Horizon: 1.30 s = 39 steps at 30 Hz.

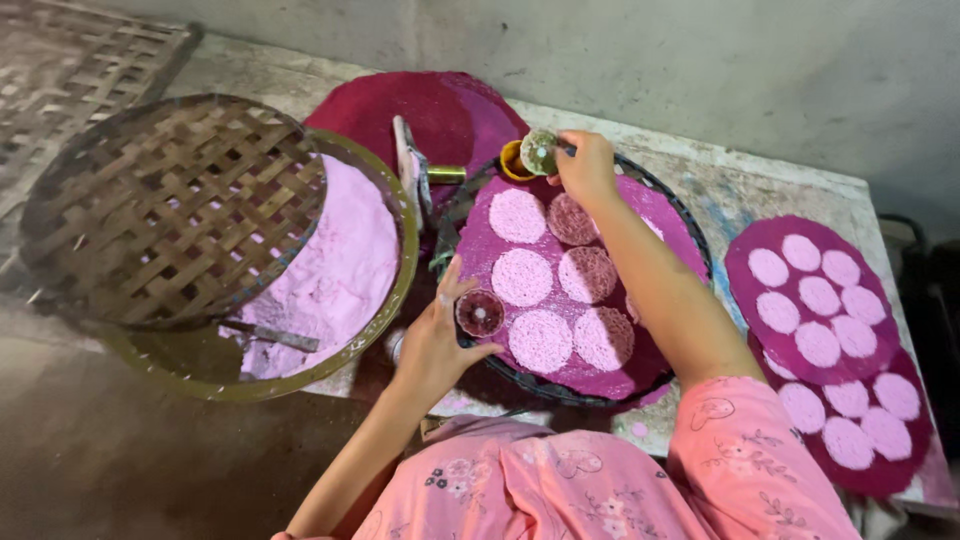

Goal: The person makes pink rice cakes at a work table. They stack magenta mats of formed cakes, cover them with a woven bamboo tray, then scoop pink batter from a basin into a handheld extruder press and squeeze round batter discs onto a mat, placing a small ring around each disc as they work.

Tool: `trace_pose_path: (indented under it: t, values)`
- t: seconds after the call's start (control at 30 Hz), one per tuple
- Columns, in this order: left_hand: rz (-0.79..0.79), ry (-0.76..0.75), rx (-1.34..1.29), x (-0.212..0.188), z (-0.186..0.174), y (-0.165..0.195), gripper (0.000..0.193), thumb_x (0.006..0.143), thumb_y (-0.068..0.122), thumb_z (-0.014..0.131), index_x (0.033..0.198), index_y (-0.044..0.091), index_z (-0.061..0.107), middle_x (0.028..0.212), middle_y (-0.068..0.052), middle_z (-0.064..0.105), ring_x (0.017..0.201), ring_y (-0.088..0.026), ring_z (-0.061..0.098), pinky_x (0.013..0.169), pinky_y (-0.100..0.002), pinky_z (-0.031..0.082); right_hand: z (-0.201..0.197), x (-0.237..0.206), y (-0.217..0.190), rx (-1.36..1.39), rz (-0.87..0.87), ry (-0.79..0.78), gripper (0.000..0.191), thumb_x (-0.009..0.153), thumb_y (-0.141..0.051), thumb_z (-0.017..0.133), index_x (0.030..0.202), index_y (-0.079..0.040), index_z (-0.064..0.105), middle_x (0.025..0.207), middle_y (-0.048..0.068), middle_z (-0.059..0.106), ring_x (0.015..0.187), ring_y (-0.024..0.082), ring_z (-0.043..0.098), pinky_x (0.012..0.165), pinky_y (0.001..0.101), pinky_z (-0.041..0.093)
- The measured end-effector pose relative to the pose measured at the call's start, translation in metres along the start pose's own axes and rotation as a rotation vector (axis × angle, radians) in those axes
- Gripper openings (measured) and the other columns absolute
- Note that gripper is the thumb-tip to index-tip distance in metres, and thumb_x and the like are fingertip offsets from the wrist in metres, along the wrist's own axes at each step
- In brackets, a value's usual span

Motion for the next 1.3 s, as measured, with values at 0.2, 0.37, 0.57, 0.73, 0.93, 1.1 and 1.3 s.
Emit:
trace_pose_path:
  t: [0.2, 0.37, 0.57, 0.73, 0.93, 1.1, 1.3]
  values:
    - [0.093, 0.255, 0.011, -0.014, -0.056, -0.021, 0.102, 0.077, 0.015, 0.091, 0.157, 0.003, 0.03, 0.155, -0.018, 0.053, 0.144, -0.027, 0.051, 0.115, -0.038, 0.042, -0.125, -0.077, -0.03, -0.33, -0.408, 0.078, 0.019, 0.101, -0.003, 0.069, 0.12, -0.001, 0.074, 0.106, 0.016, 0.077, 0.096, 0.022, 0.075, 0.078, 0.0342, 0.057]
    - [-0.245, 0.729, -0.215, -0.046, -0.178, -0.138, 0.067, 0.092, -0.012, 0.059, 0.153, 0.008, 0.04, 0.153, -0.013, 0.052, 0.14, -0.027, 0.053, 0.112, -0.04, 0.05, -0.207, -0.155, 0.02, -0.47, 0.039, 0.037, 0.02, 0.1, -0.007, 0.068, 0.119, -0.003, 0.071, 0.097, 0.016, 0.075, 0.085, 0.022, 0.072, 0.075, 0.0351, 0.054]
    - [-0.387, 1.291, -0.683, -0.086, -0.271, -0.251, 0.06, 0.095, 0.01, 0.07, 0.147, 0.014, 0.039, 0.144, -0.013, 0.054, 0.128, -0.03, 0.063, 0.103, -0.046, 0.059, -0.21, -0.187, 0.048, -0.512, 0.215, 0.074, 0.03, 0.101, -0.011, 0.067, 0.13, -0.01, 0.072, 0.1, 0.018, 0.075, 0.082, 0.022, 0.073, 0.074, 0.0357, 0.056]
    - [-0.333, 1.313, -0.638, -0.08, -0.307, -0.288, 0.087, 0.086, -0.001, 0.079, 0.147, 0.008, 0.018, 0.128, -0.011, 0.05, 0.121, -0.022, 0.058, 0.107, -0.043, 0.049, -0.231, -0.209, 0.052, -0.521, -0.152, 0.25, 0.028, 0.104, -0.011, 0.073, 0.131, -0.001, 0.071, 0.117, 0.019, 0.07, 0.097, 0.026, 0.066, 0.081, 0.0348, 0.054]
    - [-0.598, 1.174, -0.208, -0.071, -0.304, -0.269, 0.11, 0.091, 0.006, 0.082, 0.162, 0.007, -0.002, 0.16, -0.028, 0.021, 0.141, -0.031, 0.041, 0.116, -0.049, 0.042, -0.253, -0.218, 0.13, 0.008, 0.03, 0.26, 0.02, 0.123, -0.007, 0.056, 0.142, 0.001, 0.054, 0.121, 0.006, 0.061, 0.097, 0.011, 0.064, 0.087, 0.0276, 0.052]
    - [-0.624, 1.171, -1.095, -0.036, -0.239, -0.281, 0.087, 0.091, 0.007, 0.076, 0.155, 0.011, 0.017, 0.16, -0.018, 0.035, 0.12, -0.028, 0.051, 0.086, -0.059, 0.048, -0.237, -0.219, 0.115, 0.061, -0.034, 0.221, 0.02, 0.12, -0.005, 0.056, 0.138, 0.004, 0.055, 0.107, 0.008, 0.063, 0.092, 0.012, 0.064, 0.083, 0.0249, 0.051]
    - [-0.035, 1.065, -1.259, 0.003, -0.245, -0.258, 0.059, 0.091, -0.013, 0.056, 0.134, 0.015, 0.028, 0.128, -0.012, 0.051, 0.109, -0.03, 0.062, 0.083, -0.055, 0.058, -0.207, -0.225, 0.031, 0.088, -0.131, 0.175, 0.015, 0.117, 0.001, 0.062, 0.13, 0.008, 0.06, 0.111, 0.011, 0.066, 0.089, 0.013, 0.066, 0.083, 0.0233, 0.055]
Point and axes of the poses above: each hand's wrist, its own x-axis towards the middle knuckle, its own z-axis out of the palm, y = z × x, the point moved 7 cm from there along x, towards the middle knuckle
